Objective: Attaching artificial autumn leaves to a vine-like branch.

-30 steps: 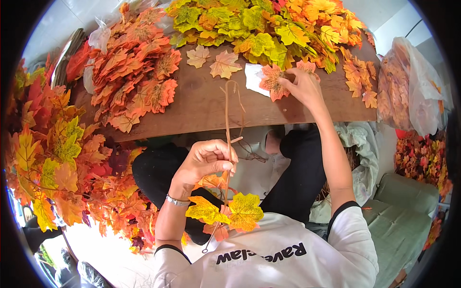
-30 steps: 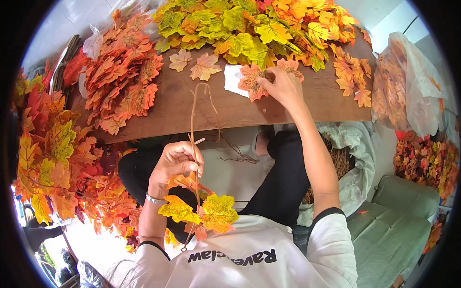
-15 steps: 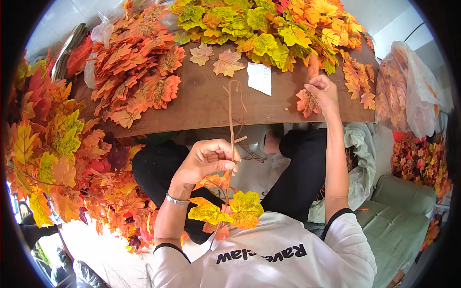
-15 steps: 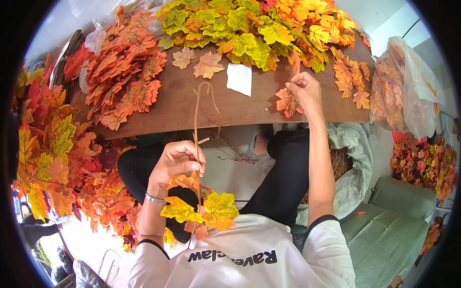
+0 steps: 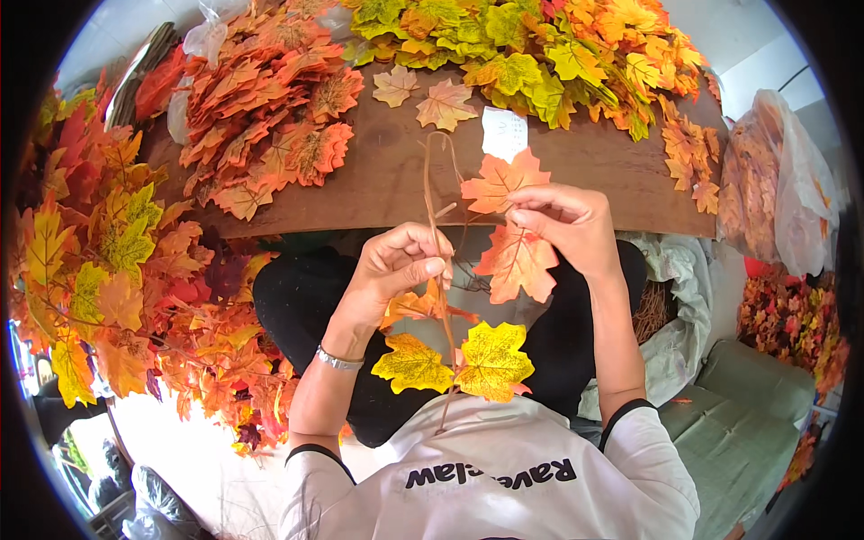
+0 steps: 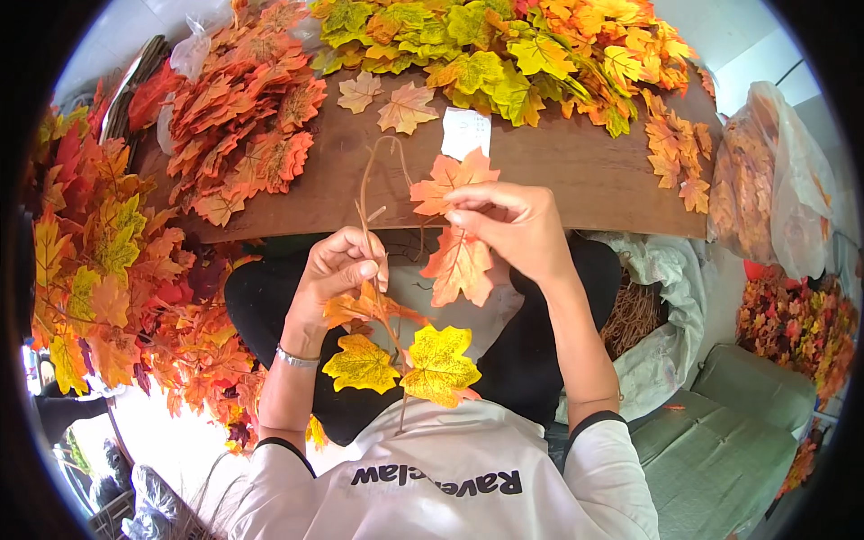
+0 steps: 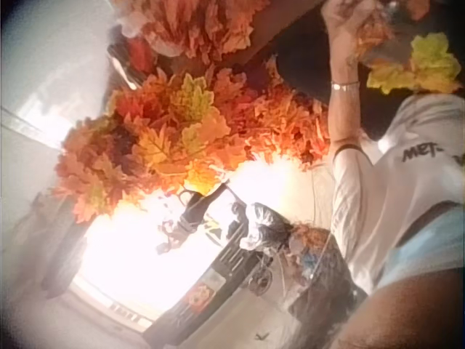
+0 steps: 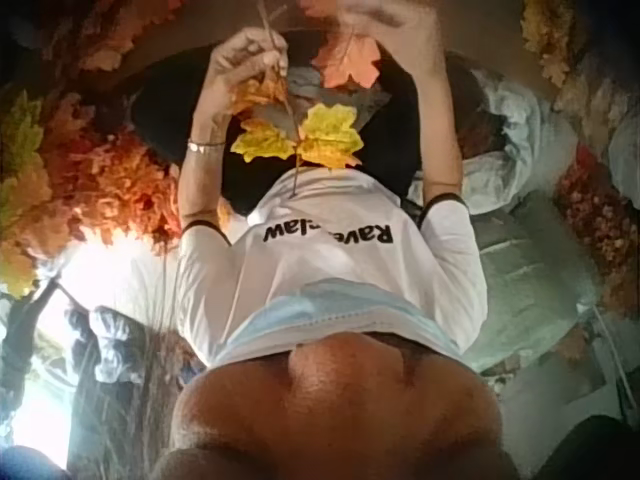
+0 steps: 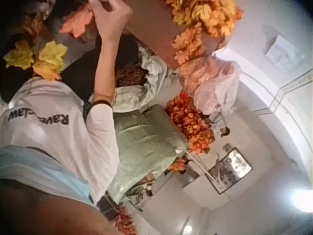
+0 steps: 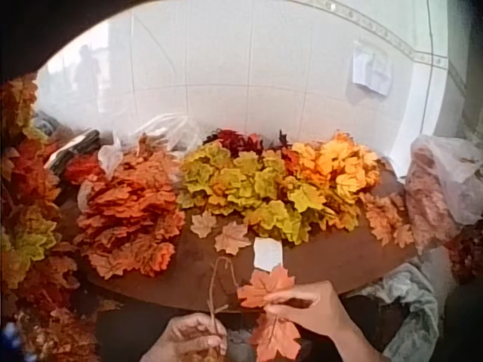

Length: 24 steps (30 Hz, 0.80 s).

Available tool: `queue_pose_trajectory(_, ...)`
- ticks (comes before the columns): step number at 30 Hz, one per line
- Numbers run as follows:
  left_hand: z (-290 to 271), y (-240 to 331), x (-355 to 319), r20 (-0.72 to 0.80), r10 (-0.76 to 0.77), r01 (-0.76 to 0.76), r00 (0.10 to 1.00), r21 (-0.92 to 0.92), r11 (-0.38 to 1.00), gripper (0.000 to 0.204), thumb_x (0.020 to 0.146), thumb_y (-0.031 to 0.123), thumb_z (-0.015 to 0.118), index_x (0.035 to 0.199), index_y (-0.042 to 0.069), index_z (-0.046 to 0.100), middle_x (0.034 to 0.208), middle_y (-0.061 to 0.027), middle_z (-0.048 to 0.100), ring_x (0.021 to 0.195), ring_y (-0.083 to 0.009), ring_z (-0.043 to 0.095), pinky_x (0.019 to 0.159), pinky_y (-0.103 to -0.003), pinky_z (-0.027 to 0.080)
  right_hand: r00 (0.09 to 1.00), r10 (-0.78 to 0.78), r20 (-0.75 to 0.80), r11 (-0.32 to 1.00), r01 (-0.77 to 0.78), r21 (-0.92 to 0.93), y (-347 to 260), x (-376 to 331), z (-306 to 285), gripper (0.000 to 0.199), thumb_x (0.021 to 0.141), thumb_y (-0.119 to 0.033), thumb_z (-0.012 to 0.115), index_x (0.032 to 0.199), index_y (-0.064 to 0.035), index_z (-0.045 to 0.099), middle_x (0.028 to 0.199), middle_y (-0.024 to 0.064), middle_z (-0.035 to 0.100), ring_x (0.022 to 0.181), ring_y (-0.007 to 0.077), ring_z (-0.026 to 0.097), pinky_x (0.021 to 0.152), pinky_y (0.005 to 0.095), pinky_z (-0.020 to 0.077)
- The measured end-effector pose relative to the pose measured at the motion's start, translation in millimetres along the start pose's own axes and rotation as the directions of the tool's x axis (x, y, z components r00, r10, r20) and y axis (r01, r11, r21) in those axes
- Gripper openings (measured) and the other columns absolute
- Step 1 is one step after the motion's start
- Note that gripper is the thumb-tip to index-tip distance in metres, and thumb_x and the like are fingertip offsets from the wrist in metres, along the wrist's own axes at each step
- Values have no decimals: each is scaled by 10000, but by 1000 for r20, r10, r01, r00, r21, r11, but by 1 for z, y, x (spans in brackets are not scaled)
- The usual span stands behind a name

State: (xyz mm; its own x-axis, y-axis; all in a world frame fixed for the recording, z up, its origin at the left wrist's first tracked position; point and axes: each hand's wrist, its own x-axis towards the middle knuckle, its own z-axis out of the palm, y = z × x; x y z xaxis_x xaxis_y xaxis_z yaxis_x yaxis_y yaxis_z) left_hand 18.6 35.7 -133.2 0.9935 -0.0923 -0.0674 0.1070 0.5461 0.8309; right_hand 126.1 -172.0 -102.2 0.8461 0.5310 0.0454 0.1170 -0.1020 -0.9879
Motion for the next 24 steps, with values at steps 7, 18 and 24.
queue_pose_trajectory(7,-6,4,0,61,-14,18,998,-53,998,97,805,19,618,857,19,537,919,-63,567,754,-130,577,691,-267,481,937,-349,-12,892,328,-310,-13,9,13,152,788,9,611,935,6,651,786,60,661,655,79,578,595,204,461)
queue_pose_trajectory(18,-9,8,-2,13,6,-5,1000,-65,998,113,806,32,623,883,13,543,920,-65,575,753,-122,586,708,-262,490,943,-174,-285,966,107,-235,-21,10,-33,124,784,34,606,897,36,655,817,43,588,648,74,538,568,197,433)
queue_pose_trajectory(24,-9,6,1,2,-6,6,1000,-49,999,184,804,33,624,966,11,538,927,-66,581,765,-127,595,715,-274,499,971,203,-127,483,14,875,34,6,-30,385,852,-228,545,1118,43,486,1021,87,545,951,198,535,839,341,456)
